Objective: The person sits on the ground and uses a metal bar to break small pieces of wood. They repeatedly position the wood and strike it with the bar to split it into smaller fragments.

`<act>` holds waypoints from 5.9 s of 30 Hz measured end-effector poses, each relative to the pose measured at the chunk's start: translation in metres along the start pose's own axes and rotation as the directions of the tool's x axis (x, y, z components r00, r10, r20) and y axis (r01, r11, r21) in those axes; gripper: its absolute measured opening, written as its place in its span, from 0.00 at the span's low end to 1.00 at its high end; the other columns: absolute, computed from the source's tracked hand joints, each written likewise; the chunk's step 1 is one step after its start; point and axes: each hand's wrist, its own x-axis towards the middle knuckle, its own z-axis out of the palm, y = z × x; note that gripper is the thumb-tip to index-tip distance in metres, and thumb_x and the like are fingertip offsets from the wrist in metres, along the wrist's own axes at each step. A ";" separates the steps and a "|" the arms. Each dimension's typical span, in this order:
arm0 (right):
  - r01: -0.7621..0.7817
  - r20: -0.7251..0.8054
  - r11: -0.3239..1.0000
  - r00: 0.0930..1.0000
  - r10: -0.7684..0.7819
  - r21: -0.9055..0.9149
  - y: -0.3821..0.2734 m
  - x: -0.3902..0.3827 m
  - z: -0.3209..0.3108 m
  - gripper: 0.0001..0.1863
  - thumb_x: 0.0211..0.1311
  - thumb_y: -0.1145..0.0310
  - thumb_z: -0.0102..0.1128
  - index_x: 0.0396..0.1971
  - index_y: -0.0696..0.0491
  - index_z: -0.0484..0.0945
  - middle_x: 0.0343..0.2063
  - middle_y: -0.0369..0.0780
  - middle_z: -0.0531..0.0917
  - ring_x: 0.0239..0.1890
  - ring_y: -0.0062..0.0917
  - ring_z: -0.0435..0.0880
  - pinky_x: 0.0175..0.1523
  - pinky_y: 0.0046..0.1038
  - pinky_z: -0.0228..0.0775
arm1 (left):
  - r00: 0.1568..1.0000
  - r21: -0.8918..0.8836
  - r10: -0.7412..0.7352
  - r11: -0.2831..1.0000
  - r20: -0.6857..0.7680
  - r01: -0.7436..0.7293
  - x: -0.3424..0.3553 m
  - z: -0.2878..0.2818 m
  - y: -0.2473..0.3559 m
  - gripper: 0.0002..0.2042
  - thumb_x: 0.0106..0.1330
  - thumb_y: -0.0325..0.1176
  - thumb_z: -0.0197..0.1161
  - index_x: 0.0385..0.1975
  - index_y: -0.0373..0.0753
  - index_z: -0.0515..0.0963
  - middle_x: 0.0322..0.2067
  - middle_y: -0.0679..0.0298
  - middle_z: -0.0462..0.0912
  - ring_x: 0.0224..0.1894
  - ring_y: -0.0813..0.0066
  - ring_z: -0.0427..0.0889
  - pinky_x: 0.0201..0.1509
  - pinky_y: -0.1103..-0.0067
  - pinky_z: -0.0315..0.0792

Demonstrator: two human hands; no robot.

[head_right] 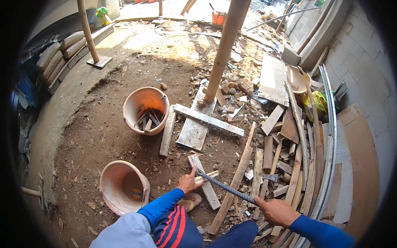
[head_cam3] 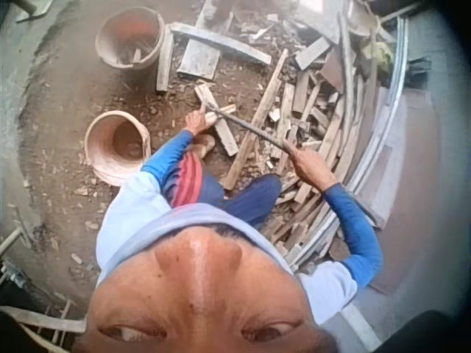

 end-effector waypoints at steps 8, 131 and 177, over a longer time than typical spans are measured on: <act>0.159 -0.069 0.965 0.987 -0.147 0.209 0.005 0.026 0.022 0.24 0.74 0.70 0.51 0.68 0.56 0.70 0.27 0.59 0.82 0.29 0.56 0.83 0.34 0.53 0.72 | 0.998 -0.053 -0.023 0.998 -0.052 0.021 0.005 0.006 -0.016 0.59 0.55 0.62 0.75 0.83 0.56 0.44 0.32 0.43 0.89 0.35 0.39 0.89 0.40 0.50 0.82; -0.099 -0.376 0.818 0.852 0.364 0.566 0.039 0.029 0.294 0.24 0.69 0.74 0.63 0.64 0.54 0.80 0.49 0.53 0.88 0.49 0.45 0.90 0.54 0.37 0.80 | 0.540 -0.587 -0.341 0.711 -0.770 -0.388 0.064 -0.272 0.000 0.11 0.73 0.34 0.69 0.43 0.31 0.84 0.35 0.58 0.88 0.28 0.77 0.84 0.33 0.80 0.80; -0.056 -0.028 0.064 0.493 0.869 0.996 0.040 0.046 0.408 0.14 0.74 0.62 0.66 0.40 0.59 0.80 0.22 0.33 0.81 0.24 0.13 0.74 0.28 0.23 0.65 | 0.831 0.663 -0.145 0.537 -0.536 0.521 -0.304 -0.264 -0.251 0.29 0.74 0.36 0.64 0.71 0.30 0.66 0.64 0.42 0.76 0.65 0.42 0.76 0.67 0.56 0.70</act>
